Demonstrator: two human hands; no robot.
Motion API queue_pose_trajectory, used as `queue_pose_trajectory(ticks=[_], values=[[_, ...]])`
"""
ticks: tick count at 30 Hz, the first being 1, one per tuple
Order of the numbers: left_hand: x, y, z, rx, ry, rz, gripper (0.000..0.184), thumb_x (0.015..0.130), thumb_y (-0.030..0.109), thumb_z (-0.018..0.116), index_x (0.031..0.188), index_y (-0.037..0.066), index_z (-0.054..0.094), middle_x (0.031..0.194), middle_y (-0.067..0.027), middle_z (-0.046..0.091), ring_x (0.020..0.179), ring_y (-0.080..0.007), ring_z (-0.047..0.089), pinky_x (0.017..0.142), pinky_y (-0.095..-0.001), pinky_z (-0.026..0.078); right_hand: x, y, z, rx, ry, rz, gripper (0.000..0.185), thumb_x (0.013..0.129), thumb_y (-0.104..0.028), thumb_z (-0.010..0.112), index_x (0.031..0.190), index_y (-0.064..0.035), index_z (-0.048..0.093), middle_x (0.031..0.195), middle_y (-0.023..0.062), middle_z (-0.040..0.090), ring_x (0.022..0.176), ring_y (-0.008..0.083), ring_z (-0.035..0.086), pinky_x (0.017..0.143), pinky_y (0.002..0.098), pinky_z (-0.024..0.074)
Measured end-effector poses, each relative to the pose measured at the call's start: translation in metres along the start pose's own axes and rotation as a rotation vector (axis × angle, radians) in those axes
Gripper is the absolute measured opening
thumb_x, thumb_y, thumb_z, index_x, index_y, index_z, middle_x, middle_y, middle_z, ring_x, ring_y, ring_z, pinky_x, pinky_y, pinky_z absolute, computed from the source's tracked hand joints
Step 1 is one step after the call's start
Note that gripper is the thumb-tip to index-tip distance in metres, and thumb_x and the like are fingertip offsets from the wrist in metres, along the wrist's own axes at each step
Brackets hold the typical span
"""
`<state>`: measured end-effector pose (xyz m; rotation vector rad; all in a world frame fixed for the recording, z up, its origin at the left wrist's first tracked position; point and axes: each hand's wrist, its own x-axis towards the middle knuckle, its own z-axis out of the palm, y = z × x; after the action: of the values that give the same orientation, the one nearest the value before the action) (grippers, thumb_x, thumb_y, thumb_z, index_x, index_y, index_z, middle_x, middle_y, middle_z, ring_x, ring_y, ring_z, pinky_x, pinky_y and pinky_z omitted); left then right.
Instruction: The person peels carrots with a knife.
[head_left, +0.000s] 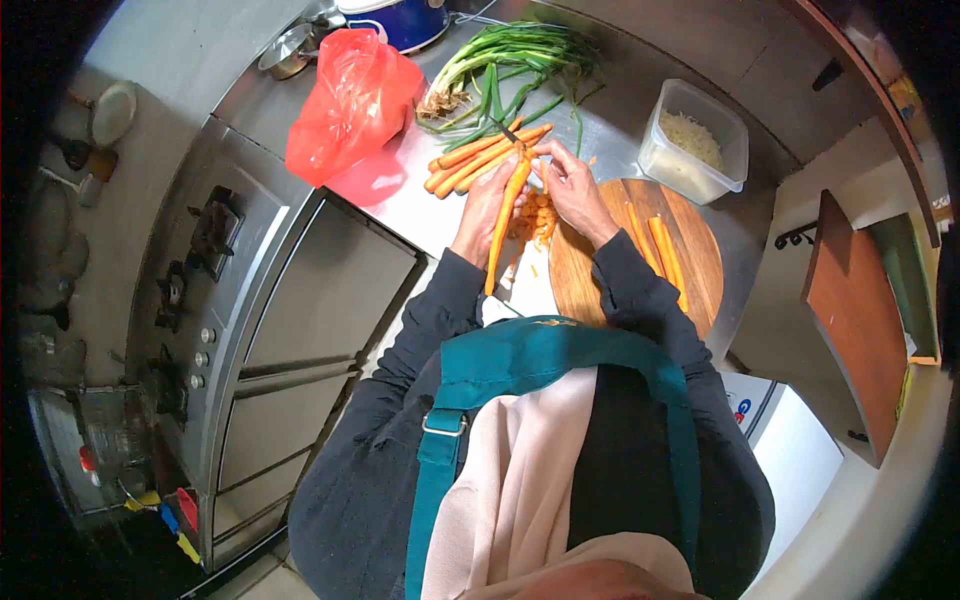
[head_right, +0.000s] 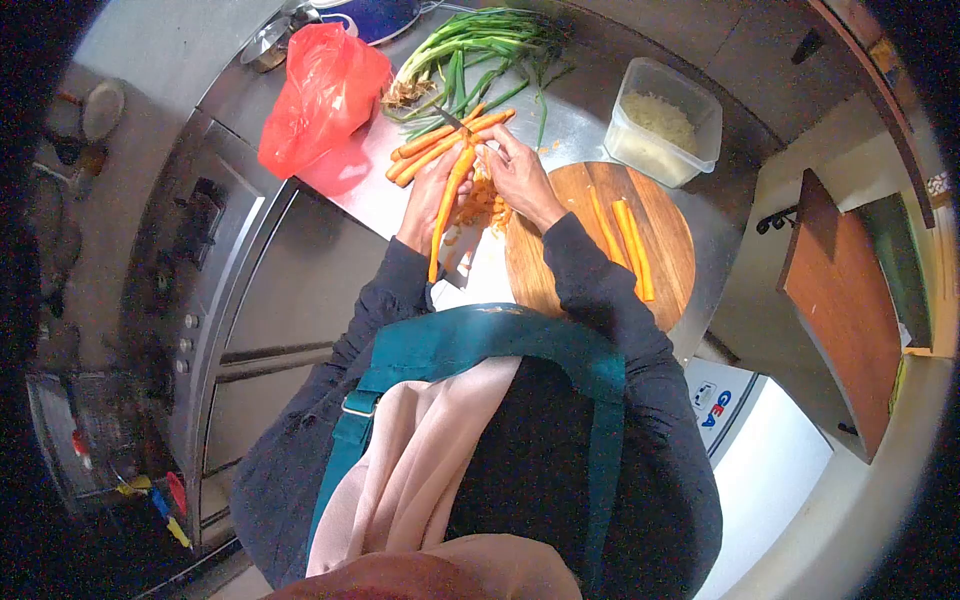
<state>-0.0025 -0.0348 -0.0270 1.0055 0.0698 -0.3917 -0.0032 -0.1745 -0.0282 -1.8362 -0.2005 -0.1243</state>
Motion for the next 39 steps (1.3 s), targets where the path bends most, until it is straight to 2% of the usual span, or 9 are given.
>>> queue_pose_trajectory(ticks=[5, 8, 9, 11, 15, 23, 33, 37, 39], values=[[-0.001, -0.006, -0.005, 0.049, -0.007, -0.040, 0.024, 0.092, 0.025, 0.044, 0.094, 0.004, 0.057, 0.064, 0.0009, 0.049, 0.050, -0.0041, 0.045, 0.040, -0.0145, 0.036, 0.009, 0.036, -0.008, -0.058, 0.160, -0.014, 0.016, 0.090, -0.015, 0.046, 0.102, -0.0052, 0.050, 0.069, 0.0067, 0.053, 0.059, 0.0122, 0.048, 0.055, 0.0288, 0.0405], [0.013, -0.006, -0.018, -0.133, 0.055, -0.033, 0.028, 0.089, 0.033, 0.051, 0.097, 0.006, 0.054, 0.063, 0.0016, 0.047, 0.047, -0.0031, 0.043, 0.038, -0.0138, 0.034, -0.008, 0.015, -0.007, -0.168, -0.078, 0.056, 0.029, 0.090, -0.012, 0.041, 0.118, -0.0103, 0.047, 0.082, 0.0167, 0.058, 0.070, 0.0288, 0.058, 0.062, 0.0386, 0.0440], [0.016, -0.002, -0.022, -0.136, 0.060, -0.031, 0.028, 0.089, 0.033, 0.051, 0.097, 0.006, 0.054, 0.063, 0.0016, 0.047, 0.047, -0.0031, 0.043, 0.038, -0.0138, 0.034, -0.016, 0.007, -0.002, -0.167, -0.084, 0.056, 0.029, 0.090, -0.012, 0.041, 0.118, -0.0103, 0.047, 0.082, 0.0167, 0.058, 0.070, 0.0288, 0.058, 0.062, 0.0386, 0.0440], [0.023, 0.007, -0.029, -0.179, 0.056, -0.032, 0.033, 0.088, 0.038, 0.051, 0.095, 0.006, 0.052, 0.063, 0.0003, 0.047, 0.046, -0.0036, 0.041, 0.037, -0.0140, 0.034, -0.031, -0.005, 0.007, -0.242, -0.071, -0.492, 0.038, 0.090, -0.012, 0.042, 0.127, -0.0160, 0.043, 0.084, 0.0151, 0.057, 0.072, 0.0291, 0.057, 0.064, 0.0390, 0.0444], [0.041, 0.009, -0.031, -0.170, 0.094, 0.042, 0.038, 0.087, 0.041, 0.052, 0.096, 0.005, 0.053, 0.062, -0.0003, 0.046, 0.046, -0.0042, 0.040, 0.038, -0.0146, 0.034, -0.053, -0.021, 0.007, -0.398, -0.275, -0.327, 0.043, 0.089, -0.013, 0.044, 0.131, -0.0212, 0.040, 0.080, 0.0137, 0.053, 0.071, 0.0300, 0.054, 0.064, 0.0396, 0.0441], [0.035, 0.016, -0.013, -0.130, 0.102, 0.151, 0.033, 0.086, 0.036, 0.054, 0.094, 0.004, 0.055, 0.062, -0.0002, 0.047, 0.046, -0.0052, 0.041, 0.038, -0.0155, 0.034, -0.049, -0.020, 0.008, -0.376, -0.168, -0.383, 0.043, 0.087, -0.014, 0.048, 0.129, -0.0221, 0.042, 0.069, 0.0129, 0.049, 0.066, 0.0294, 0.052, 0.063, 0.0393, 0.0437], [0.034, 0.009, -0.008, -0.295, 0.060, 0.148, 0.029, 0.086, 0.033, 0.056, 0.091, 0.004, 0.055, 0.065, -0.0017, 0.050, 0.048, -0.0066, 0.045, 0.039, -0.0165, 0.037, -0.042, -0.025, 0.012, -0.477, -0.128, -0.309, 0.044, 0.086, -0.011, 0.048, 0.128, -0.0226, 0.043, 0.070, 0.0135, 0.051, 0.065, 0.0312, 0.052, 0.062, 0.0395, 0.0444], [0.025, 0.007, 0.003, -0.324, 0.023, 0.132, 0.022, 0.088, 0.029, 0.053, 0.092, 0.008, 0.055, 0.068, 0.0027, 0.049, 0.053, -0.0055, 0.045, 0.044, -0.0187, 0.040, -0.028, -0.017, 0.005, -0.318, -0.056, -0.334, 0.043, 0.087, -0.011, 0.047, 0.128, -0.0209, 0.044, 0.077, 0.0151, 0.056, 0.073, 0.0313, 0.055, 0.066, 0.0381, 0.0451], [0.023, 0.010, 0.005, -0.298, 0.151, 0.157, 0.022, 0.089, 0.030, 0.052, 0.093, 0.008, 0.054, 0.065, 0.0028, 0.047, 0.050, -0.0052, 0.044, 0.043, -0.0188, 0.039, -0.035, -0.021, 0.003, -0.330, -0.081, -0.412, 0.042, 0.087, -0.011, 0.047, 0.127, -0.0206, 0.045, 0.077, 0.0160, 0.055, 0.073, 0.0318, 0.055, 0.067, 0.0384, 0.0443]])
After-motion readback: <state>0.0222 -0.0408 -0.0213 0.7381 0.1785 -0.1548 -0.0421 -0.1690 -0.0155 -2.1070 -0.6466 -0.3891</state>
